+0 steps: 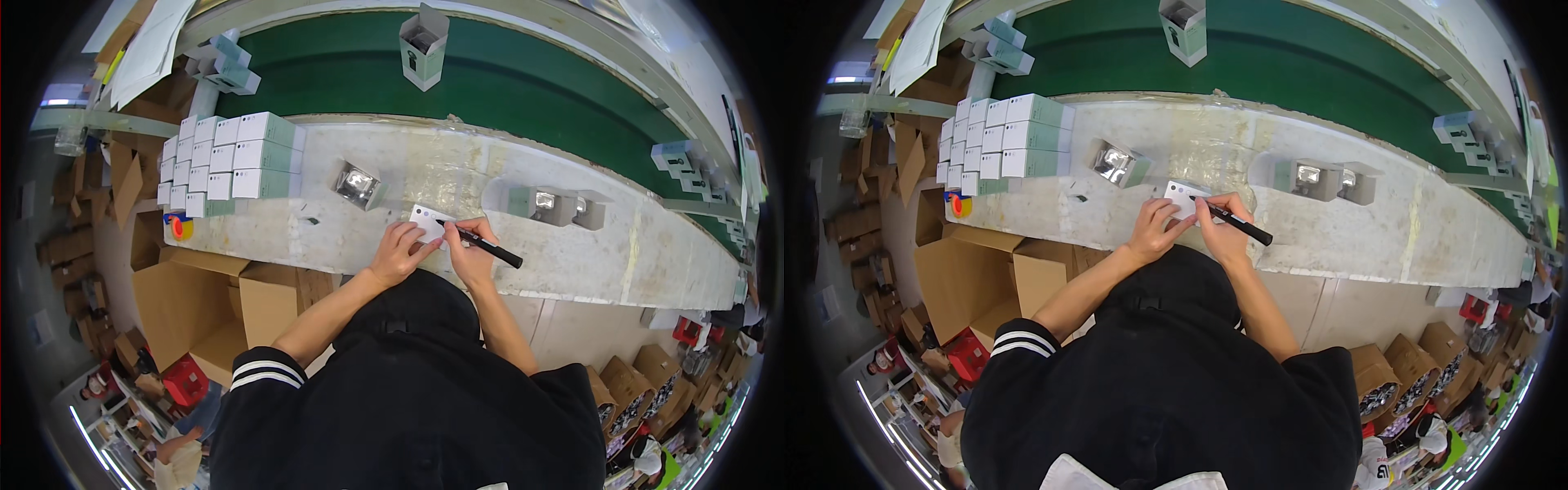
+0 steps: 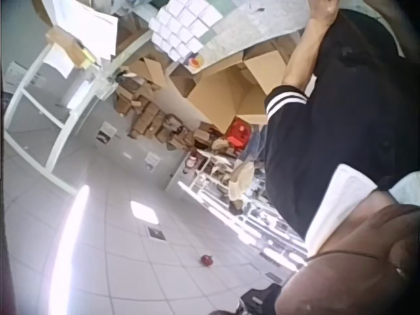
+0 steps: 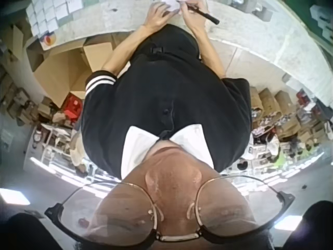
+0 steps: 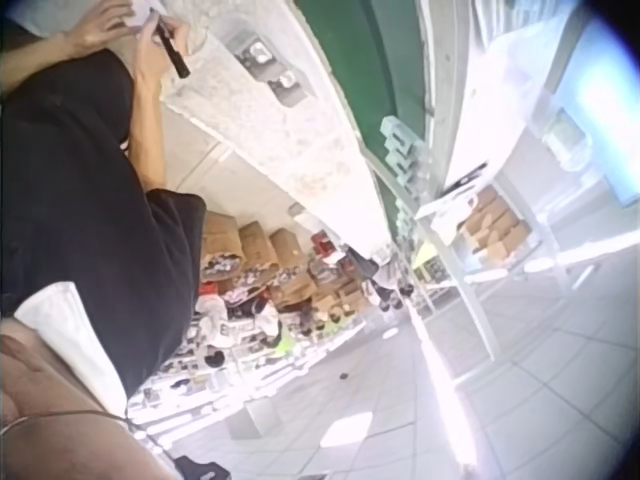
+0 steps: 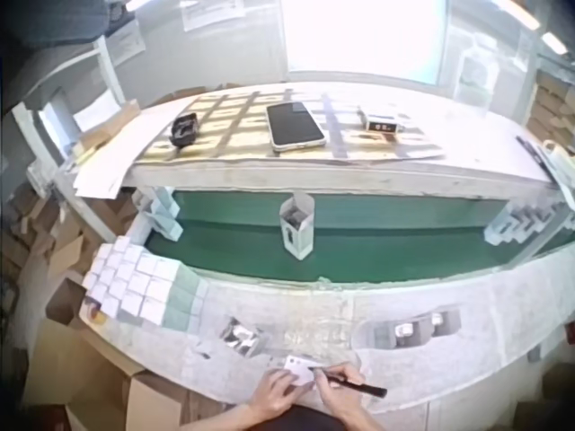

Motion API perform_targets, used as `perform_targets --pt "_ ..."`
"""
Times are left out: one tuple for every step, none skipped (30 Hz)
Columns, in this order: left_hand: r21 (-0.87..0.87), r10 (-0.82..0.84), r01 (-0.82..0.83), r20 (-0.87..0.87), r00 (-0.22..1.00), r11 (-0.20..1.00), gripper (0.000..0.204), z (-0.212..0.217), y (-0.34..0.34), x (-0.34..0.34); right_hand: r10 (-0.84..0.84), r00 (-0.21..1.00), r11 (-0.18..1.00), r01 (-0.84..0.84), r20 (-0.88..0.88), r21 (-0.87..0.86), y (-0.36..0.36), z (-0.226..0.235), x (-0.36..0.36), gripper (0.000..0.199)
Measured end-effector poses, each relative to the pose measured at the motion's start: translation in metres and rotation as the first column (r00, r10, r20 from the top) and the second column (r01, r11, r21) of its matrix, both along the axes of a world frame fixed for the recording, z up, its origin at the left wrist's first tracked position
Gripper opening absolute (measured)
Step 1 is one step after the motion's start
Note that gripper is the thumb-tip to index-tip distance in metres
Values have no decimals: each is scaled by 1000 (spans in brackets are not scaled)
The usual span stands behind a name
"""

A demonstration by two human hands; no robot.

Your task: Packing small electronic product boxes into a larger shipping carton and marking production sheets.

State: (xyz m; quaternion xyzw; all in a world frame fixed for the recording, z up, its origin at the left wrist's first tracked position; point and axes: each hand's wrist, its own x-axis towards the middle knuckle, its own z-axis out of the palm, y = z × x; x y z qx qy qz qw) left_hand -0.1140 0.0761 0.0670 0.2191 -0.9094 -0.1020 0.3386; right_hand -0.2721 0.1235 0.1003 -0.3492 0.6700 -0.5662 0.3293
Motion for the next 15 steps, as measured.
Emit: perform_targets --pt "-2 6 -6 0 1000 1000 46 0 -1 0 19 999 1000 -18 -35 9 -1 3 1 18" --pt "2 3 -3 -8 1000 1000 46 1 -1 0 24 999 1000 -23 -35 8 -2 3 2 18" --pt "5 -1 1 -16 1000 1000 45 1 -1 -1 14 999 1000 -14 -44 3 -3 3 3 17" --pt "5 3 -3 -16 1000 1000 45 2 -1 -1 5 999 1000 -5 -52 -2 -4 3 4 17" --pt "-2 5 -5 -19 1000 1000 45 2 -2 -2 8 999 1000 -8 -53 -3 -6 4 3 17" --pt "-9 9 -10 -21 1000 1000 44 3 -2 -2 20 991 1000 -19 -133 7 -8 8 3 17" --pt "-9 15 -15 -21 1000 1000 44 3 -2 -1 32 977 999 -29 -212 17 -9 10 2 17" --pt "15 -1 1 -11 1000 1000 44 3 -2 -1 37 976 999 -34 -213 16 -7 5 1 17" --pt "36 -13 13 1 1000 999 44 4 -4 0 18 984 1000 -18 -177 3 -7 0 0 16" --pt "31 -4 3 3 1000 1000 44 6 -4 0 1 990 1000 -2 -140 -10 -7 -3 -1 15" --pt "88 -16 15 11 1000 996 39 8 -3 1 10 990 1000 -13 -137 -15 -4 -5 -3 15" --pt "142 -19 16 21 1000 990 35 12 -4 2 -60 996 998 59 -68 -16 -4 2 -2 14" --pt "136 -4 1 24 1000 991 35 18 -6 -2 -136 991 991 136 0 -9 -2 9 -2 16" --pt "178 13 -16 16 1000 984 33 24 -7 -7 -119 993 993 119 5 -15 -1 12 -4 16" --pt "217 36 -38 12 999 975 31 27 -7 -11 -152 987 988 153 51 -35 0 14 -5 18"
